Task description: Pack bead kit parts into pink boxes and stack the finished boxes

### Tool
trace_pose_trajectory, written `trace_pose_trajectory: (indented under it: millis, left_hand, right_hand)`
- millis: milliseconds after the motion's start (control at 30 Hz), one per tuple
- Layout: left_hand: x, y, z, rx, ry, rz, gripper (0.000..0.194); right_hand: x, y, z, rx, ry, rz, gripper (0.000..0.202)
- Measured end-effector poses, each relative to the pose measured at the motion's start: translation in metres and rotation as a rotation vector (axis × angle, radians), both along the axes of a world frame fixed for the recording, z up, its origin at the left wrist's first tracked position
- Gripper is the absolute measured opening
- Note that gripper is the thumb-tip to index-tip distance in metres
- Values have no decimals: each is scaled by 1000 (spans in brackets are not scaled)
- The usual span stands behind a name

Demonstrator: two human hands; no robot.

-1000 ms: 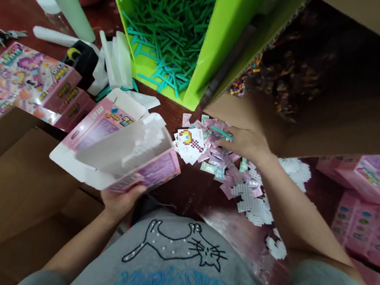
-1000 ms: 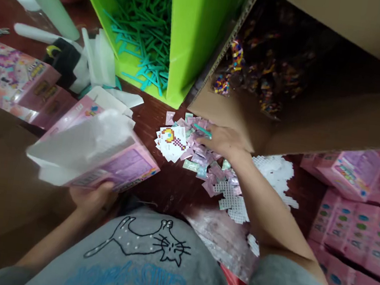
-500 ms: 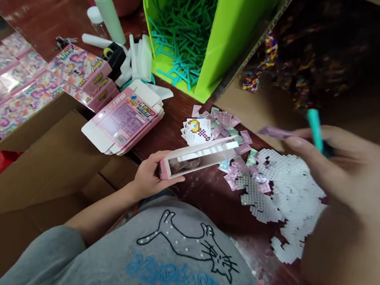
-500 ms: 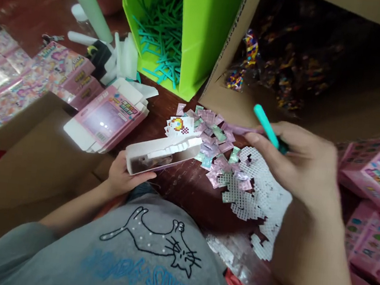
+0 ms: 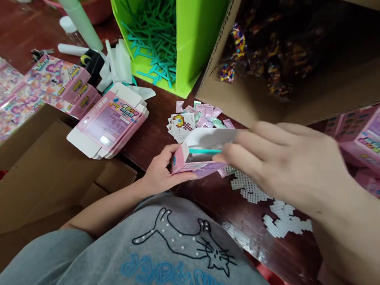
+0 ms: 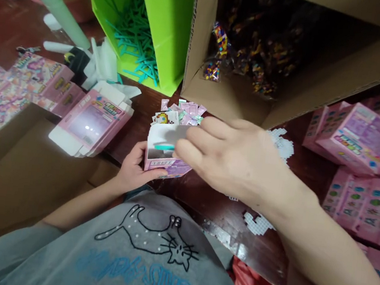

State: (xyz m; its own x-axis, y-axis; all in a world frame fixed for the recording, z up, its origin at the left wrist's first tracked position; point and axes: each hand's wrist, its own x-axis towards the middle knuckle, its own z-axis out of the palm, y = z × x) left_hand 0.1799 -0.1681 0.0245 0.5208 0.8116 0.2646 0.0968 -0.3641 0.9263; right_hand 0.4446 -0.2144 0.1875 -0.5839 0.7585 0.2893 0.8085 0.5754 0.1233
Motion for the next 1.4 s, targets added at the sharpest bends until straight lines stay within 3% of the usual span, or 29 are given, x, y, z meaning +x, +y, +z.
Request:
trace_pose_trajectory:
  millis: [67,133,233,333,433,567,700,800,867,967,1067,1133,1233,1300,1400]
  left_hand:
    - [4,-1,1,-50,-39,-36,72]
    - [8,-1,-2,-88,-95,-45,69]
    - [11,-1,-9,-133,-148,4,66]
    - [13,-1,-14,-159,-177,42,65]
    - [17,0,-14,-124,-167,42,59]
    - [23,4,-14,-8,-152,19,59]
    - [25,5,-17,36,-163,50,59]
    - [27,3,-19,10,-140,27,59]
    - [28,3,-19,23,-146,24,61]
    - [31,5,-20,79,-206,65,75]
    - [30,7,-20,75,-261,32,90]
    - [25,8,-21,40,-218,-52,81]
    - [13,12,-24,-70,-90,-229,39]
    - [8,15,-27,-128,-42,-273,26]
    - [9,16,-32,-191,-72,-185,28]
  right_hand:
    - [-2,4,-2,-69,65,106,37]
    - [-1,3,-7,0,209,127,31]
    - [2,-8,-24,237,379,-129,27]
    - [-1,-23,-47,310,360,-333,17]
    - [-10,-34,-65,233,385,-313,12]
    - [-9,-44,-67,216,511,-307,11]
    - [-6,-51,-68,278,488,-457,26]
    - [-10,-55,-73,174,473,-372,43]
    - [-8,-57,-77,200,517,-366,51]
    - [2,-59,-90,260,710,-471,63]
    - [11,-64,-115,25,1017,-439,60]
    - [12,-71,-136,-150,1167,-383,47]
    - [9,-87,-162,-261,1180,-361,30]
    - [5,-96,-176,-237,1142,-397,24]
    - [-2,-102,-191,-104,1190,-475,35]
